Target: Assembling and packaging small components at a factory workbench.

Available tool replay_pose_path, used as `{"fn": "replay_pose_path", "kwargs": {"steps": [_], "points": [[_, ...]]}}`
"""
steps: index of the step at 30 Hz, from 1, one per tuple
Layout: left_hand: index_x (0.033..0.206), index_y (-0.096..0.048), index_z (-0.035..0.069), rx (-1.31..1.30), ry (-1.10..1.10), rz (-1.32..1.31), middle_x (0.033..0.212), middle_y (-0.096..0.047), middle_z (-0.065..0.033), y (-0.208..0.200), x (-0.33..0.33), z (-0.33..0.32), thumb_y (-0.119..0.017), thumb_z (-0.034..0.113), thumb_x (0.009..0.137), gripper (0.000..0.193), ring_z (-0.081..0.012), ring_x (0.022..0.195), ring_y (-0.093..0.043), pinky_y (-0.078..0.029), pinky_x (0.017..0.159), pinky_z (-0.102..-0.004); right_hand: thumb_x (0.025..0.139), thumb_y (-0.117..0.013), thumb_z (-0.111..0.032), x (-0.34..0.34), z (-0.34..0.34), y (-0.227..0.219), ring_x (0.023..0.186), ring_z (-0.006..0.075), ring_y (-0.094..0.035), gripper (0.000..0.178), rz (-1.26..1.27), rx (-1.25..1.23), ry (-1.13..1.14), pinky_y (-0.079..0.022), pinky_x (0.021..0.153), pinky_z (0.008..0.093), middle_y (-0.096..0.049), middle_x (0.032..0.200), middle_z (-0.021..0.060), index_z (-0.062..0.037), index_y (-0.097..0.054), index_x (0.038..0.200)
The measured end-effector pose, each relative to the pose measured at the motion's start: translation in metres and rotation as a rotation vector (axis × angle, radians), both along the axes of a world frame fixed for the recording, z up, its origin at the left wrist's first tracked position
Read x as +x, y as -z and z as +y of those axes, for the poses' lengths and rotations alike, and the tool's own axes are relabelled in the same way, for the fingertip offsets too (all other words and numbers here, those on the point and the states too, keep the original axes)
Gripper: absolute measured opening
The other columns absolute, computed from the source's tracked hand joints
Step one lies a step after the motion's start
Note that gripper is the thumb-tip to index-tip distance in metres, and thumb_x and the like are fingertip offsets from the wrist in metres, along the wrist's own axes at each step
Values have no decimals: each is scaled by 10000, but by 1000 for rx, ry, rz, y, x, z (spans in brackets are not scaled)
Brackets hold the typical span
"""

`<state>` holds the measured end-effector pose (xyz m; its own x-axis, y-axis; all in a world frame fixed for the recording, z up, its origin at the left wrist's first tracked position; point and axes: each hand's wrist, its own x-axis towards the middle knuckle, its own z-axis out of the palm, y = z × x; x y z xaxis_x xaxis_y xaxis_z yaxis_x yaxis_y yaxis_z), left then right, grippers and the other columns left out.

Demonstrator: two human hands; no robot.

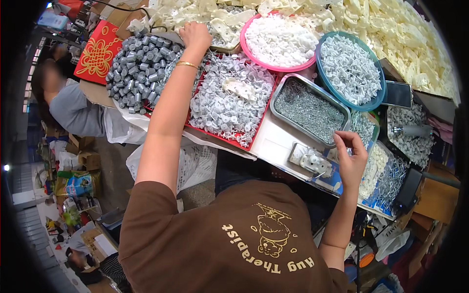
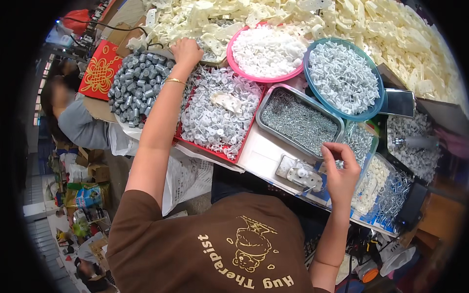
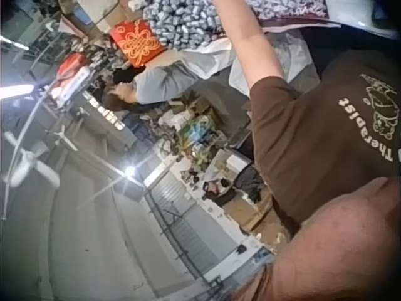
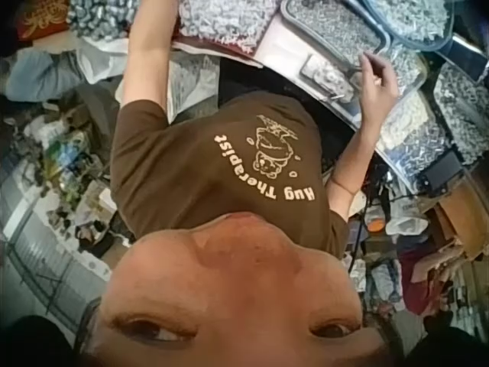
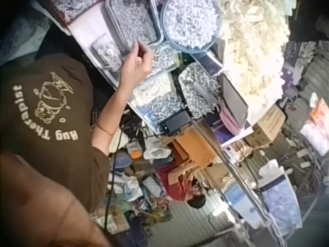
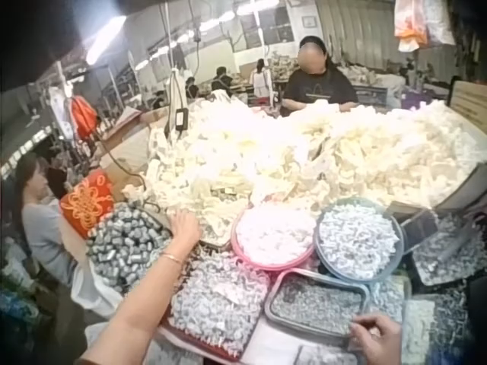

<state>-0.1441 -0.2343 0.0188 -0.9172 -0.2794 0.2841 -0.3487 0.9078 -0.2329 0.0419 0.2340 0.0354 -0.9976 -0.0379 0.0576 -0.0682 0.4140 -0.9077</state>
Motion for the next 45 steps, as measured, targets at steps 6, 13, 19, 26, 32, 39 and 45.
{"fn": "replay_pose_path", "kwargs": {"steps": [6, 13, 19, 26, 32, 39, 45], "points": [[1012, -712, 4, 365, 183, 428, 882, -710, -179, -6, 39, 12, -699, 235, 871, 271, -379, 852, -673, -538, 764, -415, 948, -664, -15, 12, 17, -5, 856, 116, -660, 113, 15, -81, 12, -506, 800, 241, -692, 918, 56, 25, -643, 1052], [1000, -684, -20, 1716, 630, 114, 964, -756, -109, -31, 143, 156, -669, 8, 929, 78, -128, 877, -702, -559, 794, -253, 961, -606, 47, 17, -24, -29, 881, 176, -710, 100, 75, -346, -22, -577, 816, 292, -709, 944, 123, 30, -594, 1059], [1089, -566, -15, 2418, 444, -212, 1066, -725, -206, -11, 189, 232, -646, 37, 971, 152, -195, 973, -718, -576, 892, -302, 1002, -588, -44, 8, -50, -1, 871, 168, -704, 148, -258, -761, -127, -582, 824, 298, -715, 982, 130, 49, -638, 1105], [1086, -580, 4, 2293, 515, -81, 1002, -709, -106, 1, 209, 256, -666, 48, 967, 153, -124, 941, -672, -538, 852, -265, 976, -646, -68, 20, -33, -3, 718, 151, -686, 224, -333, -745, -95, -574, 679, 274, -705, 840, 123, -3, -497, 1131], [919, -697, 104, 1031, 1181, 29, 931, -708, 10, -3, 238, 252, -799, 93, 756, 193, -173, 840, -651, -411, 893, -391, 955, -679, -74, 40, -10, -13, 643, 135, -633, 184, -155, -426, 45, -499, 607, 244, -669, 756, 60, -20, -535, 1055], [879, -700, 155, 775, 1146, 80, 898, -696, 48, 9, 247, 257, -769, 211, 754, 153, -140, 786, -619, -370, 860, -406, 803, -692, -26, 49, -9, -13, 983, 306, -631, 274, 278, 399, -397, -450, 920, 398, -709, 1044, 85, -66, -700, 1074], [806, -681, 138, 908, 918, 75, 969, -610, -10, 4, 246, 268, -787, 189, 738, 135, -206, 938, -562, -321, 901, -412, 811, -690, -39, 41, -11, -14, 907, 312, -645, 221, 237, 488, -446, -474, 825, 411, -704, 966, 111, -63, -660, 1028]]}}
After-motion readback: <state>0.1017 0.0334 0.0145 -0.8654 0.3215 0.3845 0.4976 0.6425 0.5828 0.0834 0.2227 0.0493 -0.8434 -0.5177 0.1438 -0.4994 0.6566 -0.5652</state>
